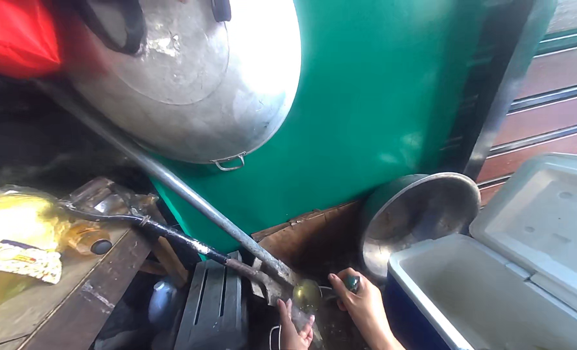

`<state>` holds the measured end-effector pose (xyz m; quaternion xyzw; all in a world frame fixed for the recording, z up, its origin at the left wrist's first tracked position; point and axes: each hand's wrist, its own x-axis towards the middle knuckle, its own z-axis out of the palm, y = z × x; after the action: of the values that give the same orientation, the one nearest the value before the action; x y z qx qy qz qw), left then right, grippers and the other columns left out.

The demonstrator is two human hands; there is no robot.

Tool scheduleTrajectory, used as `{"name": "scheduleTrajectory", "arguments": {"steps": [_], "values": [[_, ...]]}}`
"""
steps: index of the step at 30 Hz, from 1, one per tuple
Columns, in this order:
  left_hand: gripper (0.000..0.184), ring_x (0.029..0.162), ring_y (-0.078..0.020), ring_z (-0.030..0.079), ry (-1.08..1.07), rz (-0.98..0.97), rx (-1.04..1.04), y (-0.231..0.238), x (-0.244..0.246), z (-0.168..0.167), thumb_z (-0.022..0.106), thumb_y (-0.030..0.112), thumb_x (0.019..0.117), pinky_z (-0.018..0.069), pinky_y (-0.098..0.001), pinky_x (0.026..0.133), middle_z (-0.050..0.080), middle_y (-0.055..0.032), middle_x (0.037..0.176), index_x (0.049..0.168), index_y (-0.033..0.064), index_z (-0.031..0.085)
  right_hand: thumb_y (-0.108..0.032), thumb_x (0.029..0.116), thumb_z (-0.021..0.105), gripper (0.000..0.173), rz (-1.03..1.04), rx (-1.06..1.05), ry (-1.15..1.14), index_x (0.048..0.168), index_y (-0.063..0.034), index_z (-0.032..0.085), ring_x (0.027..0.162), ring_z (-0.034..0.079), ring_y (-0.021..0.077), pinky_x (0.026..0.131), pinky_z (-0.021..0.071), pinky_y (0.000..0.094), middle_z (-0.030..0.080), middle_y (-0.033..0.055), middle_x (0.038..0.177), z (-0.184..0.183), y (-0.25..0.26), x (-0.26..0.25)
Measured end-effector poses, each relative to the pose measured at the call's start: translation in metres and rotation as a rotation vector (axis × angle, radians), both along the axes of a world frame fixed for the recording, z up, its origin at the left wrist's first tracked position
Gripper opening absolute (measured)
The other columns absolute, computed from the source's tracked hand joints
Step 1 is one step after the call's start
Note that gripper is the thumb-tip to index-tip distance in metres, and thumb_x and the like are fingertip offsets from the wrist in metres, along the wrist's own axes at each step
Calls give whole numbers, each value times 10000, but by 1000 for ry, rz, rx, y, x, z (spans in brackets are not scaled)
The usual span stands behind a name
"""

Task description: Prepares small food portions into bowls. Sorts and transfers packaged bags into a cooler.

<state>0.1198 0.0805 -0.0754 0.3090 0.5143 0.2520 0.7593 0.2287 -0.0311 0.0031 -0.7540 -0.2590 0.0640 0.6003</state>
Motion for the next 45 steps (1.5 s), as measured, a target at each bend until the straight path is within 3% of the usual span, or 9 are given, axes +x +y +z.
{"name": "scheduleTrajectory", "arguments": {"steps": [5, 9, 11, 23, 26, 29, 35, 42, 45], "values": [[815, 1155, -364, 565, -74, 76, -49, 3, 13, 3, 173, 776, 985, 495, -484, 887, 332, -197, 1594, 1598, 264, 333, -238, 915, 741, 204, 52, -20, -358, 914, -35, 768, 754, 697, 247, 665, 594, 411, 694, 142, 858, -7, -21, -47], [819, 980, -327, 618, -114, 139, -91, 13, 15, 0, 192, 785, 980, 527, -423, 758, 468, -216, 1456, 1573, 246, 363, -202, 932, 751, 151, 199, 44, -618, 895, -56, 742, 853, 738, 219, 709, 617, 317, 728, 158, 952, -35, -40, -64], [813, 1046, -343, 613, -121, 143, -140, 19, 10, 2, 216, 793, 972, 525, -435, 812, 463, -208, 1474, 1556, 256, 392, -227, 952, 736, 154, 213, 62, -670, 914, -77, 738, 931, 731, 211, 784, 607, 291, 731, 158, 1002, -51, -45, -62], [491, 925, -260, 645, 89, -65, 216, 27, -27, 3, 412, 466, 1096, 535, -389, 760, 576, -152, 1367, 1376, 105, 594, -217, 971, 702, 194, 417, -165, -325, 972, -33, 763, 1043, 713, 380, 880, 605, 480, 694, 250, 1165, -166, -43, -67], [459, 764, -205, 663, 135, -107, 346, 29, -34, 1, 415, 412, 1108, 544, -324, 642, 649, -152, 1249, 1329, 71, 629, -221, 974, 694, 209, 430, -210, -290, 987, -25, 766, 1015, 716, 396, 868, 604, 498, 694, 258, 1159, -182, -44, -82], [440, 675, -164, 643, 142, -133, 414, 31, -40, -1, 410, 377, 1115, 529, -284, 577, 675, -141, 1148, 1303, 52, 640, -233, 969, 701, 230, 373, -238, -186, 1003, -15, 766, 985, 723, 371, 838, 609, 491, 701, 240, 1127, -184, -43, -96], [422, 707, -174, 663, 140, -151, 447, 32, -49, 0, 422, 350, 1115, 549, -299, 583, 647, -133, 1263, 1324, 54, 637, -268, 976, 682, 301, 97, -264, 166, 1061, 13, 747, 979, 689, 375, 901, 548, 527, 704, 238, 1026, -182, -39, -93], [410, 791, -204, 674, 181, -174, 530, 33, -51, 0, 467, 352, 1100, 554, -341, 615, 638, -131, 1304, 1327, 65, 651, -286, 1025, 631, 275, -65, -197, 530, 1084, -27, 705, 738, 712, 247, 713, 607, 467, 722, 137, 907, -155, -50, -57], [437, 665, -166, 626, 204, -170, 503, 33, -49, -1, 447, 381, 1104, 508, -301, 553, 675, -132, 1181, 1302, 56, 661, -311, 1020, 635, 276, -70, -229, 497, 1066, -49, 710, 714, 710, 225, 694, 608, 448, 721, 110, 874, -138, -54, -43]]}}
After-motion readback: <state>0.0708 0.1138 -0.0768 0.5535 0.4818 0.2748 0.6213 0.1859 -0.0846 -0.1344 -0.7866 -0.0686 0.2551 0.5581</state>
